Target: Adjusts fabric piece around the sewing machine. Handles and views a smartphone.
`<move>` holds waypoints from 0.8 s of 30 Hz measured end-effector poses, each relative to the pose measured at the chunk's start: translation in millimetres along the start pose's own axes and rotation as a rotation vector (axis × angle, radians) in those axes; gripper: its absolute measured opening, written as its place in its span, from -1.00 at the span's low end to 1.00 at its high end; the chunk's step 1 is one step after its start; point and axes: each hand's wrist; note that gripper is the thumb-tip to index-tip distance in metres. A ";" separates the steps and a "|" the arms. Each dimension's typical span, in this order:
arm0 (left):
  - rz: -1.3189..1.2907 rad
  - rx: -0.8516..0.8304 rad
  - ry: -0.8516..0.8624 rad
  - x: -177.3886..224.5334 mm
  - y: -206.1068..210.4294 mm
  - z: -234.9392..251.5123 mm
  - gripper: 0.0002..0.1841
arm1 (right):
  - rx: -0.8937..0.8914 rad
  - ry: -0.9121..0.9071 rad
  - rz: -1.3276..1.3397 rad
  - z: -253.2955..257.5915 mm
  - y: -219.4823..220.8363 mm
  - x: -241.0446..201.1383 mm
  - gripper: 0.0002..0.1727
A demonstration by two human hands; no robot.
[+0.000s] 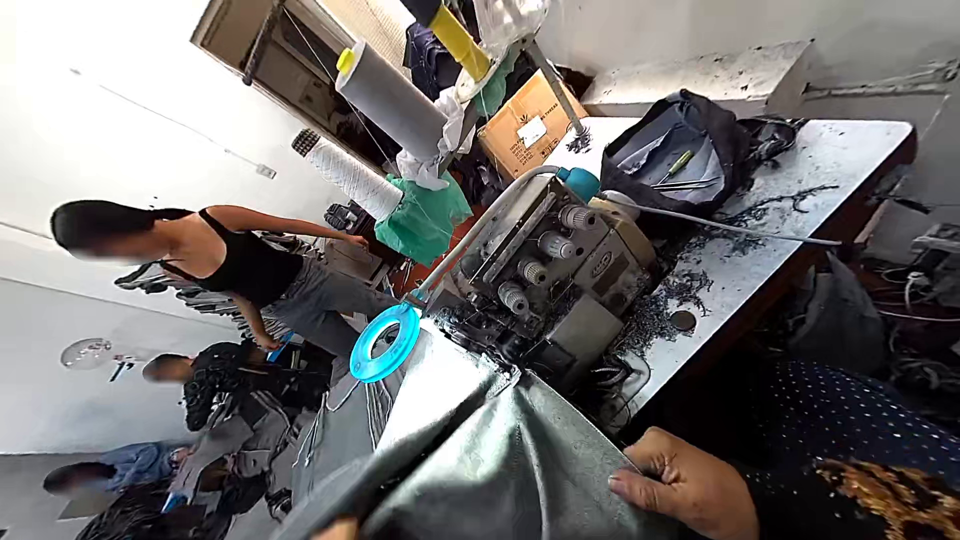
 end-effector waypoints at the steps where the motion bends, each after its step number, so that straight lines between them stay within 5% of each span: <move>1: 0.059 0.000 0.013 -2.2 -23.2 11.9 -0.62 | 0.044 0.005 0.004 1.9 7.7 0.8 -0.55; 5: 0.075 0.190 -0.023 6.7 -38.9 52.2 -0.62 | 0.177 0.131 0.101 18.2 28.3 0.7 -0.65; 8: -0.110 0.608 -0.062 3.0 6.9 79.2 -0.65 | 0.172 0.246 0.160 27.5 39.9 0.7 -0.65; 10: -0.344 0.768 -0.174 7.0 35.6 77.9 -0.43 | 0.168 0.251 0.110 27.5 46.2 2.1 -0.64; 12: -0.626 0.748 -0.302 19.6 62.1 59.3 -0.13 | 0.151 0.213 -0.020 20.7 46.2 2.6 -0.60; 14: -0.866 0.579 -0.396 28.8 90.6 34.8 -0.04 | 0.129 0.083 -0.157 11.1 46.8 9.4 -0.51; 18: -1.246 0.154 -0.543 35.7 115.2 32.8 -0.50 | 0.124 -0.017 -0.205 3.1 54.9 15.1 -0.48; 24: -1.190 0.323 -0.453 18.3 27.2 88.9 -0.57 | 0.204 0.068 -0.064 17.5 48.4 14.8 -0.57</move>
Point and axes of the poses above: each hand's wrist, its own z-axis towards the middle knuckle, its own y-axis out of the palm, x = y × z, and after that the axes turned 8 degrees about -y, right-handed
